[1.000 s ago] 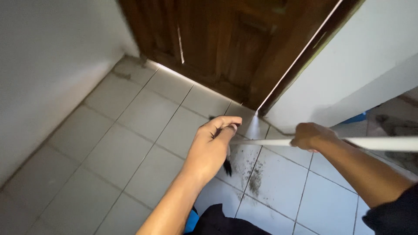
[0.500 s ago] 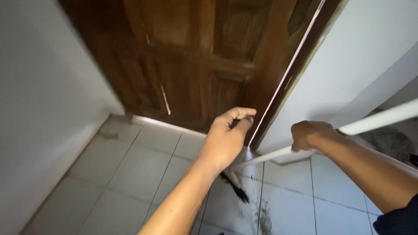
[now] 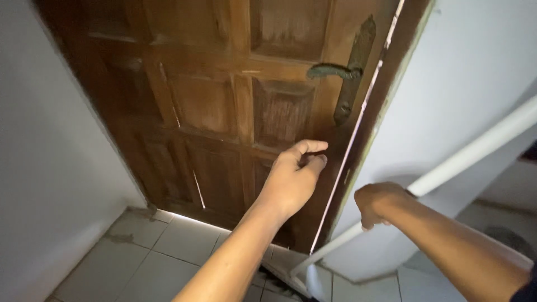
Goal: Sweep dirt on the tiled floor into a pile and toward a doorway using a broom.
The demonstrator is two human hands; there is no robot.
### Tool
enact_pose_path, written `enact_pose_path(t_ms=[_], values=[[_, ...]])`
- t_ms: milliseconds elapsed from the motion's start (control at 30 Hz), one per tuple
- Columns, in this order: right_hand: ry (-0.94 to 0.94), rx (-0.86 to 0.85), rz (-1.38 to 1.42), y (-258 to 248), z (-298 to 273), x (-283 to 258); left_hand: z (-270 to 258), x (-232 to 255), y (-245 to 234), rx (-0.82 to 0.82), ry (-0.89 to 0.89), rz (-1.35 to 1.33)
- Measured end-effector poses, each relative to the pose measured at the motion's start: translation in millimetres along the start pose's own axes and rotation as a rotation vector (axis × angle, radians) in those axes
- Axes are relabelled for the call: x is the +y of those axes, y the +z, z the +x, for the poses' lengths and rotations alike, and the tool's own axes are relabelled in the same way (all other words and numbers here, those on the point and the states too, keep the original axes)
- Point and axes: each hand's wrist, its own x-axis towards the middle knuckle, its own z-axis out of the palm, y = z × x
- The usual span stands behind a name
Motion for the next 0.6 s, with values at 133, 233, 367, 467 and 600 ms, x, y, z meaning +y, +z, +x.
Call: enact_pose_path(t_ms=[133,233,367,467,600], values=[[-0.011,-0.009,0.013,-6.0,16.7,16.2,26.0,4.3,15.6,0.068,0.036,0.070],[0.003,0.008,0.008,-15.8,17.0,21.6,43.4,1.6,22.6,0.075,0.141,0.091],[-0.004,0.014,0.035,-27.6,28.1,28.4,68.3,-1.0,27.5,0.118,0.220,0.143],[-0.016,0.039,0.003,-39.4,37.3,32.8,97.0,-0.4,29.8,0.139,0.301,0.182],[0.035,0.036,0.010,-58.0,42.0,30.3,134.5,-3.6,22.9,0.215,0.559,0.324]])
